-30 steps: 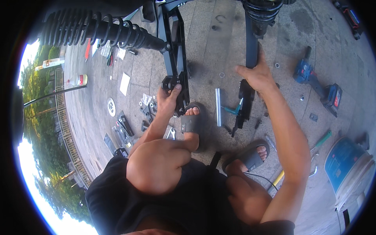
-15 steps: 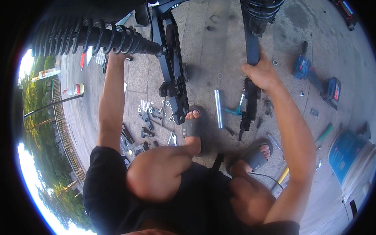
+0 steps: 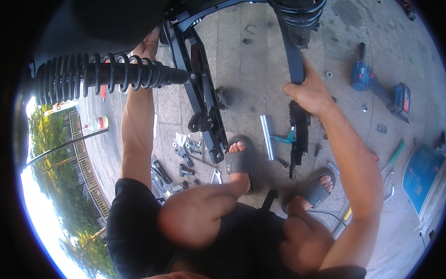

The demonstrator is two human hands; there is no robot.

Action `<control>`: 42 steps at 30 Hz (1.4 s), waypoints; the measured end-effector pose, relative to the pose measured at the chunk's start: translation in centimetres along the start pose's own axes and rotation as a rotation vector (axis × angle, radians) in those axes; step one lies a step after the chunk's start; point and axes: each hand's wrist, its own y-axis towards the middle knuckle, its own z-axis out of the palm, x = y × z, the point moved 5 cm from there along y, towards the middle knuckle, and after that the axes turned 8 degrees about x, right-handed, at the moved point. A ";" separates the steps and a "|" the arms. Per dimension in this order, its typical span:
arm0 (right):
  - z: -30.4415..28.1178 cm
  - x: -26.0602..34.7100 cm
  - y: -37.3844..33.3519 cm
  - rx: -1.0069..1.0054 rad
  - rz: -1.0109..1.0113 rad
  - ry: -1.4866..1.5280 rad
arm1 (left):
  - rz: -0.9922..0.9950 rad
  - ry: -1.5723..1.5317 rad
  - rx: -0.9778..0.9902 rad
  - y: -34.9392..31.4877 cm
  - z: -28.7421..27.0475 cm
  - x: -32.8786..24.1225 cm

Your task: The person assembles a black metal frame by inserting a cylindrical rod and securing it with both hands. They repeatedly adjust the frame's position and alignment under a vehicle's rear suspension, then reposition the frame on the ground to continue assembly.

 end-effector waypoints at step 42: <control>-0.5 0.0 0.1 -0.026 -0.004 0.020 | 0.155 0.352 -0.263 -2.6 2.7 3.0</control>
